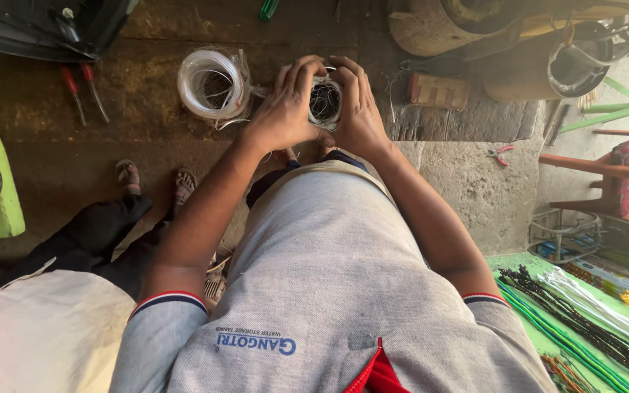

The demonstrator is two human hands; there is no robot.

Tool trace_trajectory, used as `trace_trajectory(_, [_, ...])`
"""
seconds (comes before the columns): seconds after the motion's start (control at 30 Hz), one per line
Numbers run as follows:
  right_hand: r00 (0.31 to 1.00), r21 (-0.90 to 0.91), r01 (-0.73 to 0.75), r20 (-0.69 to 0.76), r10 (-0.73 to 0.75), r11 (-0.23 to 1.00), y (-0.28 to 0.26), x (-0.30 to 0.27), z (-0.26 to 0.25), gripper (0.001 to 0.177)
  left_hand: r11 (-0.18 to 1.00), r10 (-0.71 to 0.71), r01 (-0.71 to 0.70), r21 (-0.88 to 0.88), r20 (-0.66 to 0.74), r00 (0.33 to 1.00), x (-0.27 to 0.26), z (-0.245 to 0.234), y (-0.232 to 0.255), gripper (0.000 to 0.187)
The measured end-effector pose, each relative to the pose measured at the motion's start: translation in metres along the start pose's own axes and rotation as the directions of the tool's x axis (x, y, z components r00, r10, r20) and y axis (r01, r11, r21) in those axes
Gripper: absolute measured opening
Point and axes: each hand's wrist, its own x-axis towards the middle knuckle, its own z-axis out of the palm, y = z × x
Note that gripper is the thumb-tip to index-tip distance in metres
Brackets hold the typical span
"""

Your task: The person winds white wire around a cylindrical metal core, repeatedly adjusting the coil with both hands. They use a red-handled hammer to tap the coil into place and continue winding and compressing the wire throughout the clip.

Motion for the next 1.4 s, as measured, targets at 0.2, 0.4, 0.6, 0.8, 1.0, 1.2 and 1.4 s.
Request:
trace_trajectory(0.2, [0.999,-0.057,0.014,0.053,-0.011,0.998,-0.007,-0.001,-0.015,0.107,0.999,0.020,-0.029,-0.043,-0.183,0.983,-0.022,0.002,0.021,0.111])
trace_trajectory(0.4, [0.991,-0.072,-0.078,0.106,0.086,0.994,-0.005,-0.034,-0.037,0.109,0.996,-0.054,0.025,-0.083,-0.375,0.925,-0.034,-0.002,0.009,0.064])
trace_trajectory(0.6, [0.978,0.024,-0.207,0.013,0.206,0.978,0.013,-0.050,-0.044,0.059,0.991,-0.131,0.132,-0.020,-0.332,0.934,0.049,0.003,-0.075,0.024])
trace_trajectory(0.8, [0.982,0.011,-0.185,0.035,0.185,0.983,0.016,-0.056,-0.050,0.043,0.617,-0.112,0.343,0.708,-0.353,0.929,0.123,0.033,-0.175,0.053])
trace_trajectory(1.0, [0.974,0.029,-0.216,0.069,0.214,0.976,0.022,-0.077,-0.062,0.039,0.732,-0.424,0.503,0.459,-0.271,0.864,0.116,0.052,-0.191,0.043])
trace_trajectory(1.2, [0.963,0.049,-0.236,0.147,0.226,0.971,0.043,-0.057,-0.071,0.038,0.597,-0.510,0.565,0.569,-0.274,0.815,0.112,0.044,-0.174,0.043])
trace_trajectory(1.4, [0.990,0.051,0.012,0.139,-0.019,0.999,0.040,-0.025,-0.073,0.035,0.671,-0.423,0.427,0.607,-0.161,0.892,0.137,0.051,-0.149,0.044])
